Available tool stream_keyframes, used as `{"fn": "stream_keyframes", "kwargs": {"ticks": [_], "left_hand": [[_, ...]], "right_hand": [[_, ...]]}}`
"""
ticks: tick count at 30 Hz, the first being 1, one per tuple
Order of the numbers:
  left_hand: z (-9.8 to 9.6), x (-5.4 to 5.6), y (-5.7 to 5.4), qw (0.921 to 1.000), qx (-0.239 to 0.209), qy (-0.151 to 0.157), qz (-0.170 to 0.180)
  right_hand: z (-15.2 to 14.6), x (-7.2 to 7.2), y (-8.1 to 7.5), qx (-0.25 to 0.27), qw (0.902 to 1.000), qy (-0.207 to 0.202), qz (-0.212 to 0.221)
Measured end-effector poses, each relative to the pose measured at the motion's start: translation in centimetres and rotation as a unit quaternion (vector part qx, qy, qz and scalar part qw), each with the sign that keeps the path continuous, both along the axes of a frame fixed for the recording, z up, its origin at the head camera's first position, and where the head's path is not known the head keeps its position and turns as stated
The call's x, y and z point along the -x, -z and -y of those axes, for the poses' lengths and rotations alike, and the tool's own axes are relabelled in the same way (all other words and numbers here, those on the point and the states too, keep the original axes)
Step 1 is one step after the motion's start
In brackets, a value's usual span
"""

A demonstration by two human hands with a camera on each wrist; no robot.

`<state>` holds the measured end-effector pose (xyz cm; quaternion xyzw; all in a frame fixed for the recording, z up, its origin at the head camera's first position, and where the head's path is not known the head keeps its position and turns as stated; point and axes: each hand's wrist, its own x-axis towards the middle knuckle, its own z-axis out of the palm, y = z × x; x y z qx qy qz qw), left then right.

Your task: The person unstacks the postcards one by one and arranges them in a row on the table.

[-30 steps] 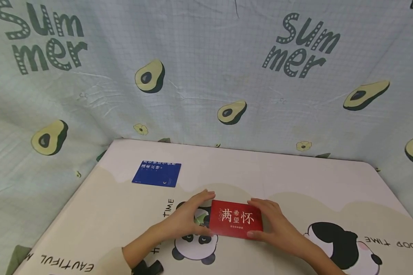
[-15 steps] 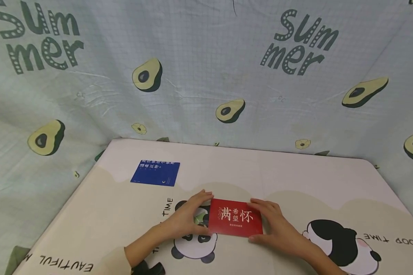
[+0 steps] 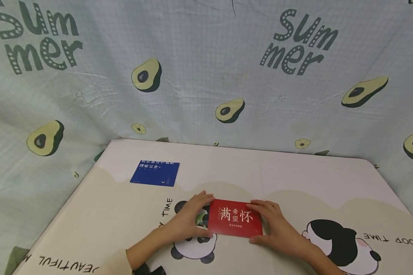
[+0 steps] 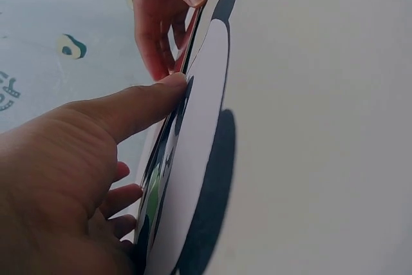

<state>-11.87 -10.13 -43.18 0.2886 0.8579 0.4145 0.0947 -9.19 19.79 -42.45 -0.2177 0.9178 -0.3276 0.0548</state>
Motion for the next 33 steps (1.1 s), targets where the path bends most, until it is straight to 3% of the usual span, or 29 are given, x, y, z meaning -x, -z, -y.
{"fn": "stream_keyframes", "kwargs": {"ticks": [18,33], "left_hand": [[-0.22,-0.04,0.21,0.9998,0.012,-0.009,-0.016],[-0.23,0.12,0.03,0.9991,0.015,0.007,-0.04]], "right_hand": [[0.05,-0.06,-0.05,0.01,0.9999,0.006,0.004],[0.22,0.01,0.03,0.016,0.998,0.007,-0.061]]}}
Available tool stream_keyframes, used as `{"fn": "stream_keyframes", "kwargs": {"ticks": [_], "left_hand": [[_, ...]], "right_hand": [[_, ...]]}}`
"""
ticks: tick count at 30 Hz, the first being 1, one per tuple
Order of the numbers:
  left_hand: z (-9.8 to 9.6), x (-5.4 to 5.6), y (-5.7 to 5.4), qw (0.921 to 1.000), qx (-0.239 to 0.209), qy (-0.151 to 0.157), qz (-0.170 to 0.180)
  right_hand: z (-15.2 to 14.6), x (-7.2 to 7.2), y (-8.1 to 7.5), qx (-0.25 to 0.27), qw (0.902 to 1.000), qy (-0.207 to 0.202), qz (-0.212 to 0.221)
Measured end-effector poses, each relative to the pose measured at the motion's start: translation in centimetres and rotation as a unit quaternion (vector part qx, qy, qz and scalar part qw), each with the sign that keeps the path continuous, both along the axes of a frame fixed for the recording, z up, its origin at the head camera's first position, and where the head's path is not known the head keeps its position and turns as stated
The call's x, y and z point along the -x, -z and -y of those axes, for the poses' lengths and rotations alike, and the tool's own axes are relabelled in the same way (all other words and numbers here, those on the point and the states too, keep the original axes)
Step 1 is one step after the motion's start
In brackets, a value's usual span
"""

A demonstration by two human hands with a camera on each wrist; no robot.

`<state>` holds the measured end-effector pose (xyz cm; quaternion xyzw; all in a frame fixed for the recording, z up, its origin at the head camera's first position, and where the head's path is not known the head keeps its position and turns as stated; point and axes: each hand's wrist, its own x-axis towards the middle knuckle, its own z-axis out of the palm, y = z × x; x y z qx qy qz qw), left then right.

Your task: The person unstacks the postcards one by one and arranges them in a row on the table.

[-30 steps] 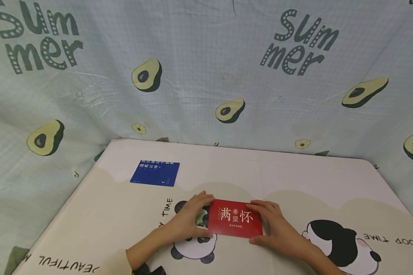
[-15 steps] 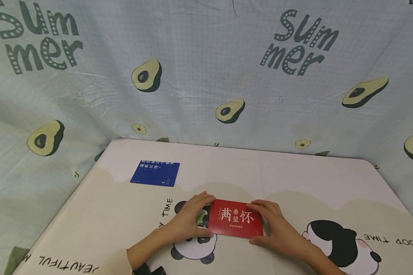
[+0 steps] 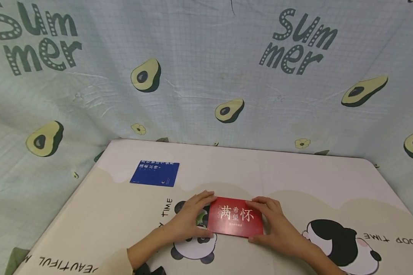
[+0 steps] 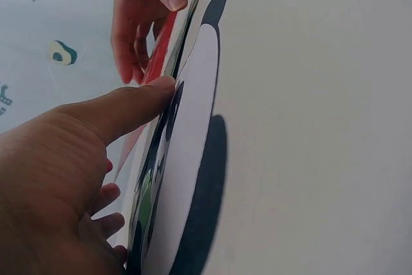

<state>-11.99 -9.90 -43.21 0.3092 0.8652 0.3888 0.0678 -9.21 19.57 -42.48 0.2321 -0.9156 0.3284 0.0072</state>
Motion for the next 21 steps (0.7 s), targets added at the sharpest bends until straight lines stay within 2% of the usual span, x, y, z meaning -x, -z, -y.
{"fn": "stream_keyframes", "kwargs": {"ticks": [7,14,21], "left_hand": [[-0.1,0.0,-0.1,1.0,-0.001,-0.003,0.0],[-0.1,0.1,-0.4,0.9999,-0.014,-0.003,0.003],[0.1,0.2,-1.0,0.9991,-0.042,-0.001,-0.002]], "right_hand": [[0.0,0.0,0.0,0.002,0.9996,-0.004,-0.029],[0.1,-0.1,-0.2,0.014,0.9999,-0.002,0.0],[-0.1,0.1,-0.9,0.013,0.9998,-0.015,0.002]]}}
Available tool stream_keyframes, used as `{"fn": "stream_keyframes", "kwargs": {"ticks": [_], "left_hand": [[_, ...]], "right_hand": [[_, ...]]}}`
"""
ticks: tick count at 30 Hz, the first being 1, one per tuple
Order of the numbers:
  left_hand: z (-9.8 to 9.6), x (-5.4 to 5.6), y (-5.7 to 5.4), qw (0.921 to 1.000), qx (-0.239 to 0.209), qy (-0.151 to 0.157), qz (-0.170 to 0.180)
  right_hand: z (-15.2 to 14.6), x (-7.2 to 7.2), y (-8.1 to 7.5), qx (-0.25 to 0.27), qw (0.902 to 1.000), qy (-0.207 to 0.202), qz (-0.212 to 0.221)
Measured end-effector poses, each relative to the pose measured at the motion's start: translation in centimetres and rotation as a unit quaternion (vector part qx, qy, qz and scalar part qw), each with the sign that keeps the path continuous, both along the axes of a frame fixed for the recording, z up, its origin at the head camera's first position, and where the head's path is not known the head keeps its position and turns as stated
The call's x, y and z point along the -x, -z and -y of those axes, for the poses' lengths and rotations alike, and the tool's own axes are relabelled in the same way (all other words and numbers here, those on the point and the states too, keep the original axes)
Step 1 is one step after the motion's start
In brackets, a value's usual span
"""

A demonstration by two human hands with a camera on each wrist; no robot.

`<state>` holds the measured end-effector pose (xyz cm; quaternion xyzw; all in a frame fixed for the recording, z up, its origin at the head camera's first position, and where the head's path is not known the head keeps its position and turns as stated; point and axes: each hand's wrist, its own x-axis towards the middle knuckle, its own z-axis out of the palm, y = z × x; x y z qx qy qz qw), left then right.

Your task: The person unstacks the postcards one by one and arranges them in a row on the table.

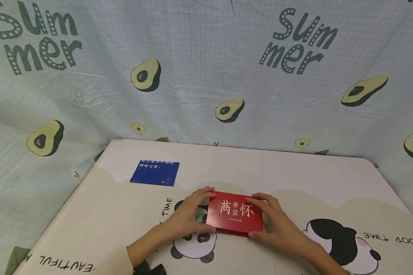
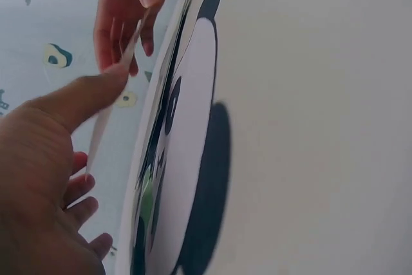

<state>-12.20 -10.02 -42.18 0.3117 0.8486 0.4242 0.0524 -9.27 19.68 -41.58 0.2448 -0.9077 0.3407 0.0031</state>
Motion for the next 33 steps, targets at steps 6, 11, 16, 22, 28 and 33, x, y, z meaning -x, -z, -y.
{"fn": "stream_keyframes", "kwargs": {"ticks": [6,11,16,22,28,33], "left_hand": [[0.4,0.6,-0.5,0.9995,-0.023,-0.004,-0.022],[0.6,0.9,-1.1,0.9988,-0.04,-0.008,-0.027],[0.9,1.1,-1.4,0.9984,-0.042,-0.02,-0.032],[1.4,1.5,-1.7,0.9982,-0.032,-0.026,-0.044],[2.2,2.3,-2.0,0.9966,-0.022,-0.016,-0.078],[2.9,3.0,-2.3,0.994,-0.014,-0.014,-0.108]], "right_hand": [[-0.1,0.4,-0.6,0.01,1.0,-0.002,-0.001],[-0.2,0.9,-1.0,0.025,0.9992,-0.017,-0.025],[-0.2,1.5,-1.5,0.027,0.9984,-0.04,-0.032],[0.0,2.1,-1.9,0.034,0.997,-0.059,-0.035],[0.6,3.1,-2.0,0.027,0.9962,-0.064,-0.053],[1.3,3.8,-2.3,0.018,0.9964,-0.063,-0.054]]}}
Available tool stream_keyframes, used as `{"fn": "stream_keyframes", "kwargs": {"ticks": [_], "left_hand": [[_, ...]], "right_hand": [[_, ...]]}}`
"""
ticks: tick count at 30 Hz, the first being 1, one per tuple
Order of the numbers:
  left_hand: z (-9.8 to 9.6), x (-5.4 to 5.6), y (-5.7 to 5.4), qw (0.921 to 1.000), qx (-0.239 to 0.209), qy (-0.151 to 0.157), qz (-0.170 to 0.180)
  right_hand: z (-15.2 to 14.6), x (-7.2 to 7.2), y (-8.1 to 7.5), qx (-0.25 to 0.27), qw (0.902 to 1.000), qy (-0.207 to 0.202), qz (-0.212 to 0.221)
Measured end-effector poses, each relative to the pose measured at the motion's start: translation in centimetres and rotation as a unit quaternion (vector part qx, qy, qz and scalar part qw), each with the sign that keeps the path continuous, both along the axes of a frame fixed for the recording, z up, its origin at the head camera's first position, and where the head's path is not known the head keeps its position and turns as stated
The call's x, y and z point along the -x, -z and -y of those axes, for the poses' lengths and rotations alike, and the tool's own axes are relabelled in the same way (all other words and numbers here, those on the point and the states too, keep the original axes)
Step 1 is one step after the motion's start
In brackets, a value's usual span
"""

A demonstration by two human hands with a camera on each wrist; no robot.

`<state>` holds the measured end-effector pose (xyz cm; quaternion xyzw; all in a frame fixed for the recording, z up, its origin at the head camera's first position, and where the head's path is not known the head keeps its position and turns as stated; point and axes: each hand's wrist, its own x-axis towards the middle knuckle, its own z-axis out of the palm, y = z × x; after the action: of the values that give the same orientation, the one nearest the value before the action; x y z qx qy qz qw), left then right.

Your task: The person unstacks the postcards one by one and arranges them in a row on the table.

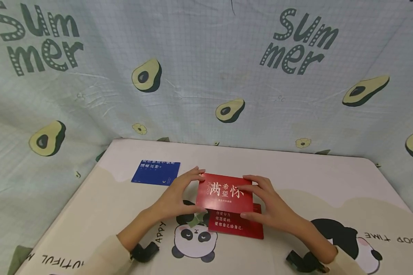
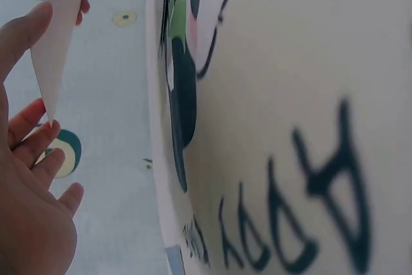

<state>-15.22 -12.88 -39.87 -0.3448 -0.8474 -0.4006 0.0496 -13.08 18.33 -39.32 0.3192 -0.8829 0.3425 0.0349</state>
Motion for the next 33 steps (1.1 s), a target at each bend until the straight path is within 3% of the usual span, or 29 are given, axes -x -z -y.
{"fn": "stream_keyframes", "kwargs": {"ticks": [8,21,33], "left_hand": [[1.1,1.3,-0.6,0.9996,0.008,0.001,-0.025],[3.0,2.9,-0.6,0.9995,0.025,-0.022,-0.001],[4.1,4.4,-0.1,0.9965,0.073,-0.041,0.005]], "right_hand": [[1.1,1.6,-0.3,0.005,0.9999,-0.014,0.002],[3.1,4.1,-0.2,-0.006,0.9998,-0.018,0.0],[4.8,5.7,0.0,-0.033,0.9991,0.003,0.026]]}}
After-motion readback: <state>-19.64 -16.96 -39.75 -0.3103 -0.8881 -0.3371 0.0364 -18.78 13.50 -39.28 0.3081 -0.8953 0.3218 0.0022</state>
